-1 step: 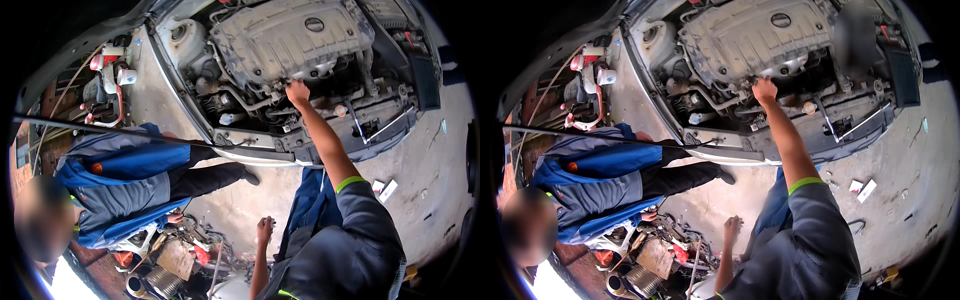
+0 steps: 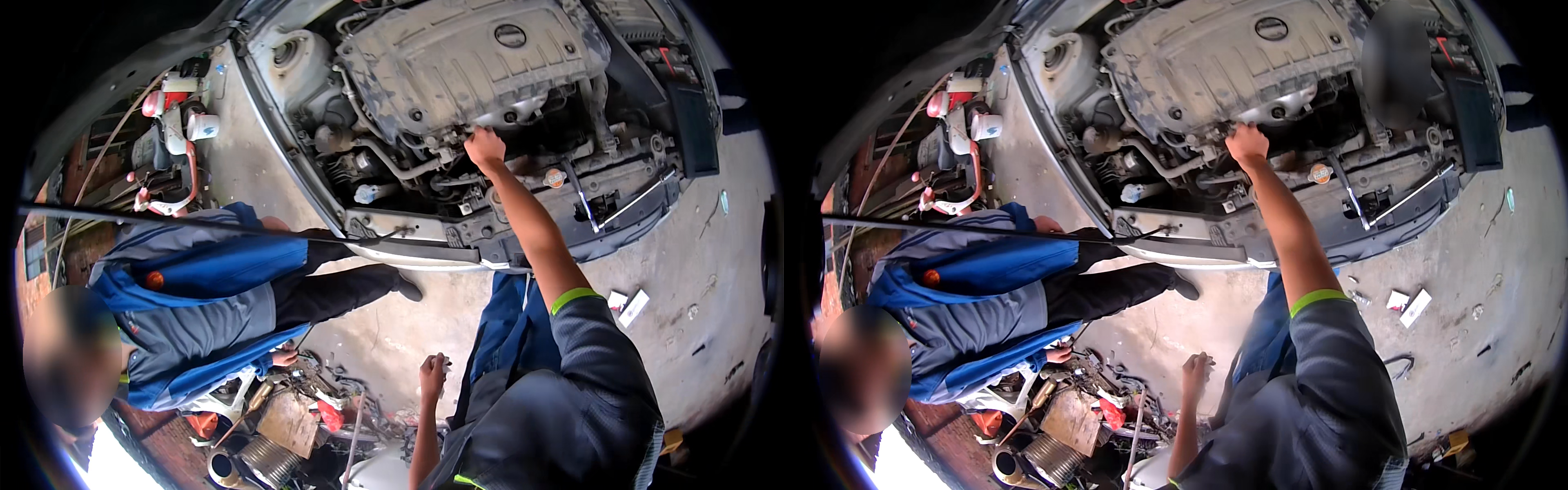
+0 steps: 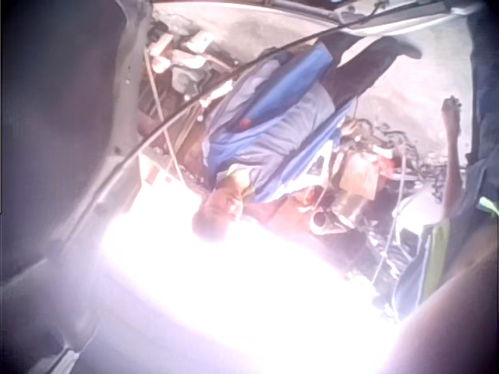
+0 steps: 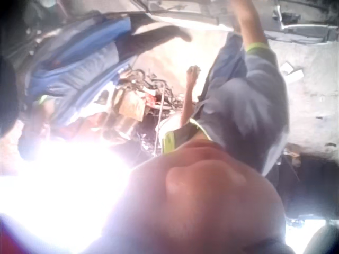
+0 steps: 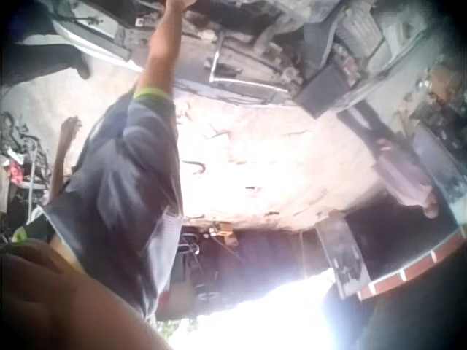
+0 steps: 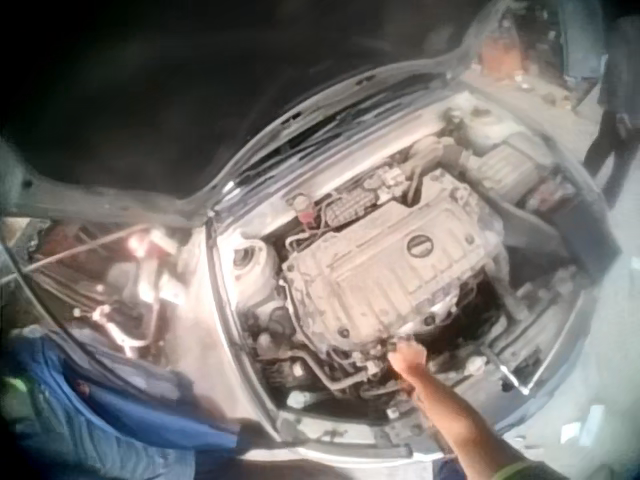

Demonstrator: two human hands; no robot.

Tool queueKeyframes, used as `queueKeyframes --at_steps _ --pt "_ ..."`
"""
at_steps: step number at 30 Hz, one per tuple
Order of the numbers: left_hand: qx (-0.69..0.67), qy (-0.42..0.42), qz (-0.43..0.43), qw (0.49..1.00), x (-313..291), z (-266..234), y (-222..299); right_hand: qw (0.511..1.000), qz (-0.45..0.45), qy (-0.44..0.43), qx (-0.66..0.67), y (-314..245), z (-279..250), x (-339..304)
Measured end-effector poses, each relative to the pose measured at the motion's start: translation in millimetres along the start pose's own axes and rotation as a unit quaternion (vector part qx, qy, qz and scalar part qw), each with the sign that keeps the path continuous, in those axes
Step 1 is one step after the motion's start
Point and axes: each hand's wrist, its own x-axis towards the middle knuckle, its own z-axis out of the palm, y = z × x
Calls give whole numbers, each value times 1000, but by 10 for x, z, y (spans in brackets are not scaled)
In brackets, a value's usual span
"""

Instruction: The person walks to a silver car with its hood open, pulls out the oil dipstick, wipes it with a white cloth, reinserts it, and pulls it out again to inspect the oil level.

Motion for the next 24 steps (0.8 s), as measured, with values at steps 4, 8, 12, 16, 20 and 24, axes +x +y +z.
queueKeyframes --at_steps 4,8,12,16,20,24 --pt "-4 -11 -26 1000 -46 50 -310 997 16 -73 -2 19 -189 38" --pt "20 10 -69 997 -134 42 -552 994 10 -104 17 188 -91 119" --pt "30 15 -105 994 -105 -21 -692 994 -78 -77 -28 129 -153 118" --pt "23 4 -133 991 -12 -31 -612 990 -96 73 77 239 89 170" --pt "-23 -10 -167 986 71 50 -547 923 192 179 280 10 366 93" --pt "-27 3 -162 986 77 116 -466 968 99 210 100 -36 429 187"
